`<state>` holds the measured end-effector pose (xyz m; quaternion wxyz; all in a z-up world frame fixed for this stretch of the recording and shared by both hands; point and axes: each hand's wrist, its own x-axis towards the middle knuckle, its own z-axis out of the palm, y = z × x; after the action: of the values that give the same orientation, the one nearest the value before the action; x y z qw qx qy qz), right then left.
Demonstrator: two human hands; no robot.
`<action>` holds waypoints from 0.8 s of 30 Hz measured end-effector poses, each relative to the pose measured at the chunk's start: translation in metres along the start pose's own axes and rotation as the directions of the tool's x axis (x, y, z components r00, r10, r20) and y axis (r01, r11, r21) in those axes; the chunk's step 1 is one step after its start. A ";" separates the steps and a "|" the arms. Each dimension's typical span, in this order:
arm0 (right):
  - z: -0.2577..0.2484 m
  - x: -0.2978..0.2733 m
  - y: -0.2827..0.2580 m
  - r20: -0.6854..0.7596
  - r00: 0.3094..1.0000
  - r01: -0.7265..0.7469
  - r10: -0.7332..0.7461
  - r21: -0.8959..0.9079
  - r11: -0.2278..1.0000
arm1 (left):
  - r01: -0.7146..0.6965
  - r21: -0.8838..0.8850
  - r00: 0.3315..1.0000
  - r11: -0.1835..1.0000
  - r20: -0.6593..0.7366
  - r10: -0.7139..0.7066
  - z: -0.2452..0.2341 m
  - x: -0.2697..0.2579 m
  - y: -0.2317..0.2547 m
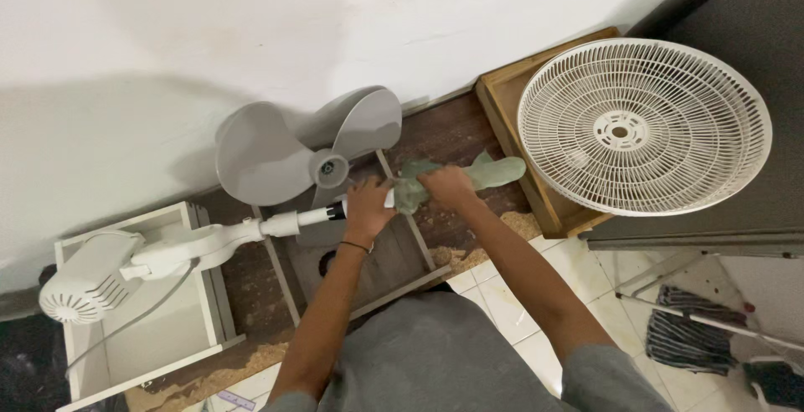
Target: The person wipes the disassembled parts of a standing fan with a green cloth. They clean the fan cage, the pole, the blades, and the motor housing sequentially while the parts rest on a wooden surface.
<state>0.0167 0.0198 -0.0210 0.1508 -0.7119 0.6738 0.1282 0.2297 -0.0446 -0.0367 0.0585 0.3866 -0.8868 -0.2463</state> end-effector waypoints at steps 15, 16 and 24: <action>-0.029 -0.032 0.063 -0.037 0.997 0.067 -0.066 0.001 0.998 | 0.108 0.234 0.993 0.966 -0.080 -0.092 0.027 -0.027 -0.068; -0.029 -0.031 0.060 -0.040 0.998 0.053 -0.053 0.010 0.999 | 0.127 0.215 0.990 0.968 -0.087 -0.111 0.023 -0.028 -0.067; -0.010 -0.016 -0.011 0.049 0.996 0.081 -0.079 -0.047 0.996 | 0.183 0.216 0.983 0.959 -0.071 -0.171 0.007 -0.047 -0.041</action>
<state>0.0269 0.0316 -0.0053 0.1544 -0.7385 0.6376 0.1553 0.2874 -0.0326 -0.0586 0.0159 0.4747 -0.8688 -0.1401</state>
